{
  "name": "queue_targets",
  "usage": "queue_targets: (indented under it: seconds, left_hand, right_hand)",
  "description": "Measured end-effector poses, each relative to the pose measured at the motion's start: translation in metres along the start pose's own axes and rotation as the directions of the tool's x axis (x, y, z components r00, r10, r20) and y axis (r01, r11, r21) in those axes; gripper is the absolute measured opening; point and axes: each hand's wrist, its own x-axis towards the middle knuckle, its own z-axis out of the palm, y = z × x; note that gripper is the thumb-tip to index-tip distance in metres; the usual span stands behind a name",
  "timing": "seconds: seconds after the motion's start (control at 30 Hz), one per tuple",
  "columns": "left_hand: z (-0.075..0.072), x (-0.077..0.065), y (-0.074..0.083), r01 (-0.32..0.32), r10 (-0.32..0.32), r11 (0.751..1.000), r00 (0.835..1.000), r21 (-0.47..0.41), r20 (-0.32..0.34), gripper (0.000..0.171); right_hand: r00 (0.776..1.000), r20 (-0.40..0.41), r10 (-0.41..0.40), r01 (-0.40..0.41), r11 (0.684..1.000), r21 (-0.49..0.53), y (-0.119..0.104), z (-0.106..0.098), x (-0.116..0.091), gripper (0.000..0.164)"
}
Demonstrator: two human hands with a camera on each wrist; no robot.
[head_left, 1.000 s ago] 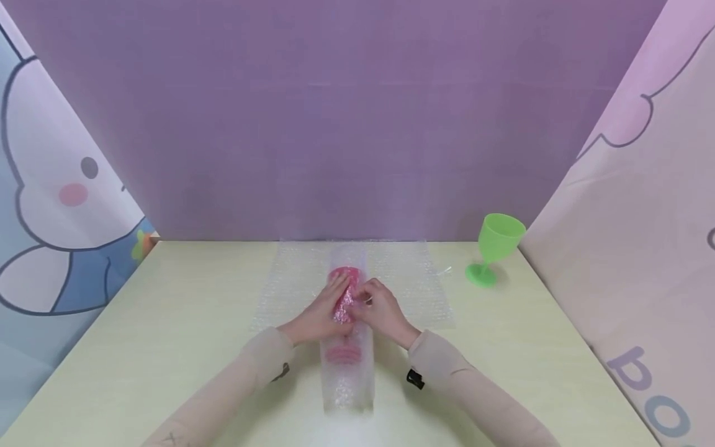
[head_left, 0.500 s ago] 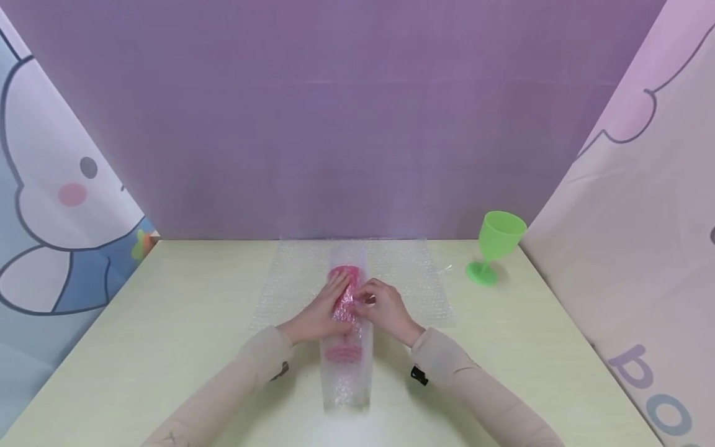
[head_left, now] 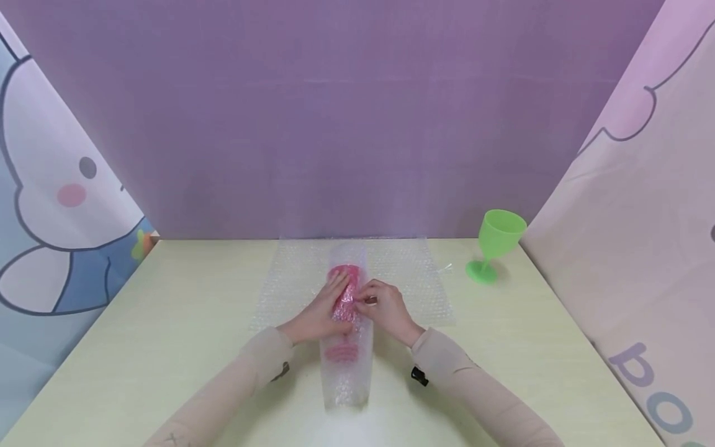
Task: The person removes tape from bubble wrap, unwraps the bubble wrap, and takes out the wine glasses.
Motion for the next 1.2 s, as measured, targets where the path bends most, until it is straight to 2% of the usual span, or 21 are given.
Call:
queue_targets:
  seconds: [0.23, 0.5, 0.73, 0.9, 0.97, 1.2]
  left_hand:
    - [0.0, 0.0, 0.001, -0.029, 0.029, 1.0, 1.0, -0.004, -0.01, 0.1]
    - [0.002, 0.0, 0.0, -0.024, 0.024, 1.0, 1.0, 0.005, -0.015, 0.1]
    - [0.003, 0.0, 0.0, -0.016, 0.016, 1.0, 1.0, 0.018, -0.019, 0.101]
    - [0.003, 0.001, 0.0, -0.023, 0.024, 0.999, 0.999, 0.027, -0.024, 0.101]
    - [0.003, 0.001, 0.001, -0.019, 0.02, 0.999, 1.0, 0.026, -0.023, 0.101]
    - [0.005, 0.003, -0.001, -0.006, 0.007, 1.0, 1.0, 0.024, -0.03, 0.102]
  right_hand:
    - [0.999, -0.007, 0.034, -0.034, 0.999, 0.029, 0.006, 0.002, 0.006, 0.014]
    - [1.0, -0.001, 0.028, -0.028, 0.998, 0.057, 0.01, 0.004, 0.007, 0.014]
    - [0.997, 0.002, 0.075, -0.075, 0.985, 0.157, 0.013, 0.004, 0.007, 0.012]
    - [0.994, 0.003, 0.106, -0.105, 0.977, 0.187, 0.015, 0.004, 0.006, 0.011]
    - [0.992, 0.007, 0.122, -0.121, 0.972, 0.199, 0.013, 0.004, 0.006, 0.012]
    - [0.992, 0.022, 0.128, -0.13, 0.965, 0.227, -0.019, -0.011, 0.001, 0.012]
